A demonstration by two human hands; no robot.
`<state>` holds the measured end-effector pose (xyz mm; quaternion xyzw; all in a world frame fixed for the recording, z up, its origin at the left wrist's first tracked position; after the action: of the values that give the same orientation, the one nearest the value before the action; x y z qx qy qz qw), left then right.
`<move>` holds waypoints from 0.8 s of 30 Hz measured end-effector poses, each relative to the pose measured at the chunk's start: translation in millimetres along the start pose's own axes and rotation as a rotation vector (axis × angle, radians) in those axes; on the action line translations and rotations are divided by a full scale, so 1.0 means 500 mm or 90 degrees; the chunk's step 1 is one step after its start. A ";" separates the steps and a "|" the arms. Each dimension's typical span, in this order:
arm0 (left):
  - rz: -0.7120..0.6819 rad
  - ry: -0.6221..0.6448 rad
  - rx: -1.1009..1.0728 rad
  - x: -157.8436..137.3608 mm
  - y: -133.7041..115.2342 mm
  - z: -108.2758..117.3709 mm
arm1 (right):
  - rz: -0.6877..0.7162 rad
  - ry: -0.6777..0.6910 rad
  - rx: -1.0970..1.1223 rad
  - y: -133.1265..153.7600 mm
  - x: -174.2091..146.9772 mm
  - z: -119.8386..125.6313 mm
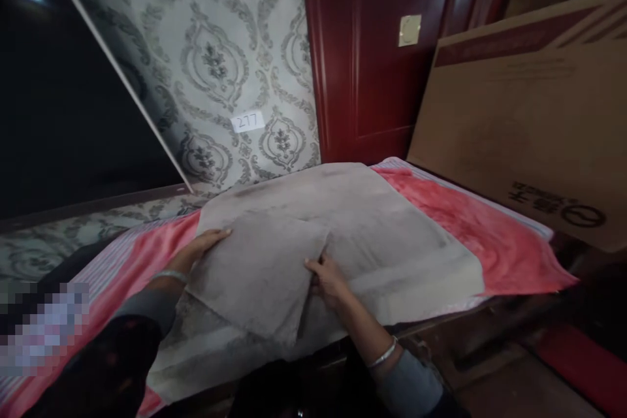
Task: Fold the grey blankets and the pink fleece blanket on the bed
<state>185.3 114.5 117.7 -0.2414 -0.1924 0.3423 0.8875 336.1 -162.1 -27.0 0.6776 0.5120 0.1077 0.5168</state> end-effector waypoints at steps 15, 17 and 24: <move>-0.286 -0.118 0.384 0.223 -0.235 0.091 | 0.167 0.000 0.198 0.029 -0.111 -0.139; -0.296 -0.113 0.410 0.216 -0.260 0.054 | 0.106 0.048 0.191 0.005 -0.101 -0.156; -0.443 0.092 0.213 0.020 -0.145 -0.100 | -0.084 0.109 0.002 -0.059 -0.132 -0.051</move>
<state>254.8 59.5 119.3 -0.0373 -0.1416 0.0299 0.9888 271.9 -201.9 -14.4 0.6315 0.5978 0.1304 0.4763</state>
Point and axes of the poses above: each hand's wrist, its own x-axis towards the middle knuckle, its own z-axis out of the back of the hand, y = z × x, the point moved 5 cm from there along x, towards the middle knuckle, and after that the axes turned 11 degrees about -z, right-handed, at the moved point
